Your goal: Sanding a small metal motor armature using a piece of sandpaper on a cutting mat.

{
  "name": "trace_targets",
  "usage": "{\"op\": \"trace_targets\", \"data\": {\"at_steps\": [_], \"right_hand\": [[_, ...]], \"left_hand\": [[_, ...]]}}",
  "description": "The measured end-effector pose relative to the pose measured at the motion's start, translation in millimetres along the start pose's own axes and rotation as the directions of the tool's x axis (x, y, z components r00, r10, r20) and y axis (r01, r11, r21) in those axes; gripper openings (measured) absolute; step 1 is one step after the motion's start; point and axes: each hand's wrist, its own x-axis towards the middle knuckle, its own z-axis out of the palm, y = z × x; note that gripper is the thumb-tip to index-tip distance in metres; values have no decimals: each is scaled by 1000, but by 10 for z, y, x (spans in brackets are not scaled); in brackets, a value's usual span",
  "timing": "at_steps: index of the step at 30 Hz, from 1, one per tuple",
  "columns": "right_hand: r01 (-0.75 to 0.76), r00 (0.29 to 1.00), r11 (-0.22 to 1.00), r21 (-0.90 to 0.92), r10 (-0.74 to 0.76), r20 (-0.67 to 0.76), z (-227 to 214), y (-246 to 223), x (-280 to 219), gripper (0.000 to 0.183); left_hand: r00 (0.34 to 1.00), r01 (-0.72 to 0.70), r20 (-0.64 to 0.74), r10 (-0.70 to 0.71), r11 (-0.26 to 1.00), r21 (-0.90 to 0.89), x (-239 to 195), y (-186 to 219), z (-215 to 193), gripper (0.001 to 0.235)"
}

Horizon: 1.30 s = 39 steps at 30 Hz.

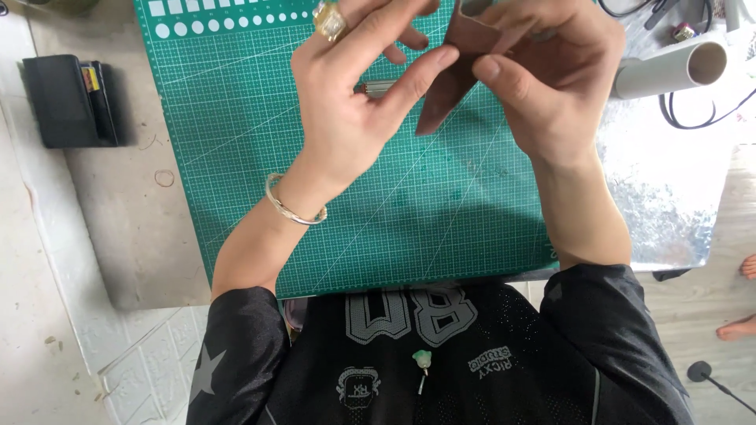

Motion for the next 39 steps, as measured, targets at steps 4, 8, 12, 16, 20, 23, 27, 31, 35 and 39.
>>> {"op": "trace_targets", "data": {"at_steps": [4, 8, 12, 16, 20, 23, 27, 31, 35, 39], "right_hand": [[47, 998, 998, -30, -48, -37, 19, 38, -22, 15], [34, 995, 997, -69, -40, -92, 75, 9, -8, 19], [-19, 994, 998, -52, 13, -113, 96, -41, -25, 19], [-4, 994, 997, -75, -4, -105, 60, -34, -48, 17], [-19, 995, 995, -94, 9, -102, 55, -59, -44, 18], [34, 996, 983, -179, -48, -74, 73, -104, -34, 21], [15, 992, 969, -245, -46, -118, 88, -154, -60, 21], [0, 996, 953, -303, -29, -90, 122, -204, -67, 21], [-19, 998, 944, -330, -2, -63, 155, -276, -50, 27], [42, 995, 924, -379, -74, -69, 191, -310, -23, 23]], "left_hand": [[997, -64, -52, 64, 998, -11, 66, 190, 31, 13], [999, -12, -37, 11, 1000, -20, 22, 210, 50, 18], [997, -66, -52, 63, 996, -59, 16, 211, 83, 20], [996, -81, -44, 78, 993, -87, 9, 227, 83, 23], [993, -116, -31, 113, 987, -109, 2, 195, 91, 23], [993, -116, -23, 114, 985, -126, 16, 196, 76, 21], [996, -83, 15, 87, 980, -182, 23, 191, 50, 17], [997, -60, 40, 68, 982, -179, 12, 151, 27, 15], [998, -42, 45, 51, 983, -179, 29, 180, 11, 14], [999, -19, 46, 28, 982, -190, 37, 196, 32, 12]]}}
